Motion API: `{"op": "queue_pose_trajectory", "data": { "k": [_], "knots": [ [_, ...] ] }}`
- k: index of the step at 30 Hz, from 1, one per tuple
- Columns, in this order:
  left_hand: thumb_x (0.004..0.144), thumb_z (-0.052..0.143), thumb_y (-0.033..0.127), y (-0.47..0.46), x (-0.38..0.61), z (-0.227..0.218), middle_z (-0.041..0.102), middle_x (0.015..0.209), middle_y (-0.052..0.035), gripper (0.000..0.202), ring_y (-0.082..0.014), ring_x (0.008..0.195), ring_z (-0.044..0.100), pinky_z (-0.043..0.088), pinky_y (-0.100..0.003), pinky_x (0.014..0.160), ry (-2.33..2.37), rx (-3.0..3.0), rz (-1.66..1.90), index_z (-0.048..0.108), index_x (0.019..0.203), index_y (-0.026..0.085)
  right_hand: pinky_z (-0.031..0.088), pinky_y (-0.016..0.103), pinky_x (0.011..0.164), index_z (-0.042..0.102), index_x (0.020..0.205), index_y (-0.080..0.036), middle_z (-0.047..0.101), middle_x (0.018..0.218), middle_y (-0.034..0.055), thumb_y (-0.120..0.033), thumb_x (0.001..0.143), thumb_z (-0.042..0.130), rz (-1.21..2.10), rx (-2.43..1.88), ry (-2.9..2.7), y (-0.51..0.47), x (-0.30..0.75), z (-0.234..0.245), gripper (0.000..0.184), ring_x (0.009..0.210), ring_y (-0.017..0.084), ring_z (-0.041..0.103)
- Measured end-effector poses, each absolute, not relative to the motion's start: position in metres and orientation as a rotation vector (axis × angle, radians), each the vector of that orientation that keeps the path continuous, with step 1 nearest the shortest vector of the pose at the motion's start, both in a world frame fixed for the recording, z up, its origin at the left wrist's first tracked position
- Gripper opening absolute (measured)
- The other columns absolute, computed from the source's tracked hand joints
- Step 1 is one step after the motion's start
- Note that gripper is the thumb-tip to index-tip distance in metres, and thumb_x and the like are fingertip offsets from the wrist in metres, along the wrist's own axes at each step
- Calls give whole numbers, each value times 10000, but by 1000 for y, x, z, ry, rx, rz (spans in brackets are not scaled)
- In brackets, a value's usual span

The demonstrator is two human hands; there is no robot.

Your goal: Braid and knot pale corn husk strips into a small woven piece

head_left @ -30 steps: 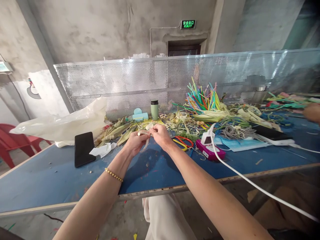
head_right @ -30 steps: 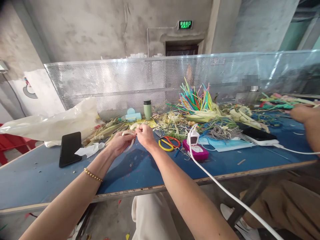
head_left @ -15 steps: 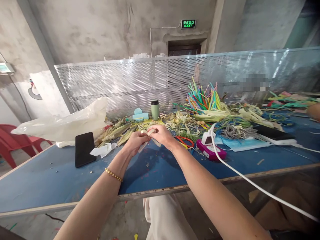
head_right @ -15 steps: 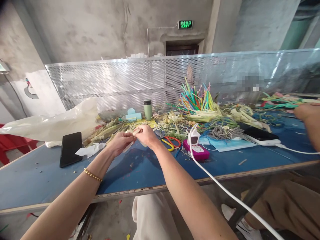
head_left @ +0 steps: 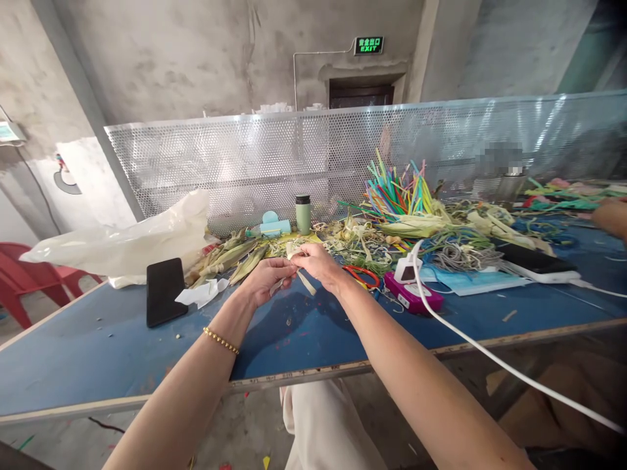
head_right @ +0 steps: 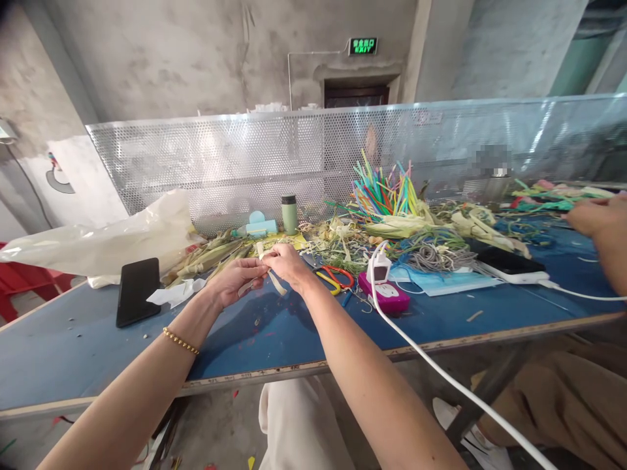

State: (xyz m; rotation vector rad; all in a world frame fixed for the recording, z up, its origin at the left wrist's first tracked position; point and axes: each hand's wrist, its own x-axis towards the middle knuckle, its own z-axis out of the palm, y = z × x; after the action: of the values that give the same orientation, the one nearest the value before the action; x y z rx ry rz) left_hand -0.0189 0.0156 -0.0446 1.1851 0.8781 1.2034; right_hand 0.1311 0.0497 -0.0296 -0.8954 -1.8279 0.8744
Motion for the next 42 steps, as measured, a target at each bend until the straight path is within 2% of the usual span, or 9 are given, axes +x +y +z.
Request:
{"op": "queue_pose_trajectory", "data": {
  "k": [9,13,18,21,24,29,33,39,42],
  "knots": [
    [559,851,172,11,-14,-44,561,547,3,239,-43,444,454,315,-184,447,893,1217,1210,646,653,90,308,234,554,496,584,-168,515,593,-16,-201,716,535,623,-964,-1882,42,127,-30,142,596,117,469],
    [589,827,151,14,-14,-45,606,590,-29,198,-63,479,507,379,-197,482,886,1182,1230,653,655,83,331,227,546,537,619,-162,545,606,-10,-200,723,573,726,-934,-1846,48,127,-31,116,587,117,486],
    [573,782,42,16,-19,-41,658,669,-62,164,-78,547,571,451,-200,562,913,1113,1303,671,691,68,330,210,473,596,687,-146,568,609,-3,-354,762,634,991,-871,-1727,55,134,-31,225,539,106,480],
    [579,770,47,14,-20,-38,657,651,-51,164,-80,533,561,443,-201,546,918,1092,1355,655,690,86,291,193,420,654,769,-133,570,592,-13,-304,728,680,1122,-821,-1830,54,139,-30,177,496,86,451],
    [577,760,48,12,-20,-36,648,627,-46,166,-82,519,549,433,-209,535,927,1079,1368,641,684,94,316,185,415,677,895,-132,605,614,-12,-232,716,684,1184,-752,-1847,54,142,-30,205,485,80,472],
    [577,747,53,11,-18,-35,622,608,-35,147,-75,503,523,390,-216,510,913,1158,1359,635,665,89,387,193,468,685,811,-122,665,668,27,-171,711,666,1170,-681,-1911,57,140,-32,113,535,91,542],
    [597,728,45,12,-19,-36,606,607,-31,124,-72,504,519,404,-221,525,897,1151,1330,627,654,89,401,195,492,678,742,-115,659,628,27,-148,732,630,1053,-653,-1973,58,140,-32,59,535,88,537],
    [603,692,-19,15,-29,-37,606,632,-28,152,-72,513,522,451,-224,556,757,1019,1262,607,641,102,452,206,531,667,935,-127,691,756,31,-143,741,617,1120,-504,-2013,54,142,-29,201,579,95,587],
    [654,666,-15,15,-34,-36,606,642,-34,123,-70,518,515,480,-227,587,703,1023,1190,626,692,95,475,217,524,638,893,-134,687,781,33,-158,743,630,1189,-482,-1994,50,143,-25,152,564,99,607]
  ]
}}
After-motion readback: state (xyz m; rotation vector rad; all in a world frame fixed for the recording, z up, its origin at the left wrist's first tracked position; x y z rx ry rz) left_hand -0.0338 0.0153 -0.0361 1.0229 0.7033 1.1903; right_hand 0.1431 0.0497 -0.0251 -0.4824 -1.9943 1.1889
